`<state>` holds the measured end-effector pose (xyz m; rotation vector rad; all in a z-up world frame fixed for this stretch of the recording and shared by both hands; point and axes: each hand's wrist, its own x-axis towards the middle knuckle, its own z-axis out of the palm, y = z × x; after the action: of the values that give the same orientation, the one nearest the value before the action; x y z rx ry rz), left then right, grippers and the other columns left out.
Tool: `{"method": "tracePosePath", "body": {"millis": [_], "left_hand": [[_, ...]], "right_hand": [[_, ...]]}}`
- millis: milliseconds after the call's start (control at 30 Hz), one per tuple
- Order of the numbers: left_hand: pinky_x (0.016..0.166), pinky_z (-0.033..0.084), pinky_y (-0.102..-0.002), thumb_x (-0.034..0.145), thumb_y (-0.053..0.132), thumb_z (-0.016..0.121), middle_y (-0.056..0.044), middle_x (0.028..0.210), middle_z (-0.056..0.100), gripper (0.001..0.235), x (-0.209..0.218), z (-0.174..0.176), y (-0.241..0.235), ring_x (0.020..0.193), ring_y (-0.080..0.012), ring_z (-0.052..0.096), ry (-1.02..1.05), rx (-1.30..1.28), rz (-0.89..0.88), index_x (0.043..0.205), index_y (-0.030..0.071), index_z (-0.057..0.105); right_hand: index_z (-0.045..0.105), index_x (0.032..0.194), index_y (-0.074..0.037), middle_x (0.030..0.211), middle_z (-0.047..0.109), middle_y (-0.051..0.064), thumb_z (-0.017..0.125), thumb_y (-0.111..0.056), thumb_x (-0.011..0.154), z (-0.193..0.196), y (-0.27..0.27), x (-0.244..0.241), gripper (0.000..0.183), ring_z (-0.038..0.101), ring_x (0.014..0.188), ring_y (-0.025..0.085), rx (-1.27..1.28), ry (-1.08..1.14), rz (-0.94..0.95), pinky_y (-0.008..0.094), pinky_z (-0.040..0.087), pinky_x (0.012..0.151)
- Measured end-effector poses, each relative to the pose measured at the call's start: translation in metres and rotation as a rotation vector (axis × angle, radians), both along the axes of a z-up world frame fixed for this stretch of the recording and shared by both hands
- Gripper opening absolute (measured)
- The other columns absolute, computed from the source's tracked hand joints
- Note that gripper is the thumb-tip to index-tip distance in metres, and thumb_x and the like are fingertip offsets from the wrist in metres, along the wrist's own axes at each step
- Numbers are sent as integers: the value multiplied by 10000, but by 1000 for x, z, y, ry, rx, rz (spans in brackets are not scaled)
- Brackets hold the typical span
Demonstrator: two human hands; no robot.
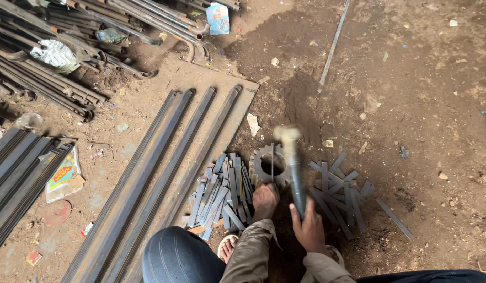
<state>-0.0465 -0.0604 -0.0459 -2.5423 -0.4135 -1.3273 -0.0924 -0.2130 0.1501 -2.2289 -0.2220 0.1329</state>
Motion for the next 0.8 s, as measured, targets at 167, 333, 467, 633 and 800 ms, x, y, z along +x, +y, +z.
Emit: {"method": "tracePosePath", "body": {"millis": [167,333,467,633,800], "left_hand": [[735,553,-479,1040,286,598,-208,793,697,364,15,6,14,802,-376,681,776,-961,-77,769,71,712],[643,595,-432,1053,308,614,-146,816,701,301,4,4,7,769,-315,733,610,-576,28,913,56,699],[629,575,-414,973,530,688,-196,853,723,525,4,7,10,794,-348,720,695,-1108,73,1061,13,693],[544,538,-394,968,431,705,-201,788,746,465,10,9,15,669,-295,707,335,-1759,-194,1071,-22,725],[514,488,-387,1015,297,660,-142,769,712,376,4,6,9,584,-196,658,47,-2224,-313,956,-65,746]], "right_hand": [[482,1532,-85,817,713,229,633,-382,952,-19,-21,6,669,702,610,347,103,335,-79,475,553,529],[361,1559,-49,1073,738,202,666,-403,980,-47,-53,5,744,739,724,288,-201,158,3,447,595,634],[334,1559,-51,1152,703,246,625,-395,956,-53,-58,0,752,737,723,320,-163,53,64,439,594,564],[322,1604,-131,866,797,196,559,-403,1018,-33,-49,-7,688,668,607,334,-427,600,-32,463,510,581],[488,1414,-98,717,637,92,626,-401,984,-23,-53,-9,543,614,548,233,-170,716,-92,422,516,535]]}}
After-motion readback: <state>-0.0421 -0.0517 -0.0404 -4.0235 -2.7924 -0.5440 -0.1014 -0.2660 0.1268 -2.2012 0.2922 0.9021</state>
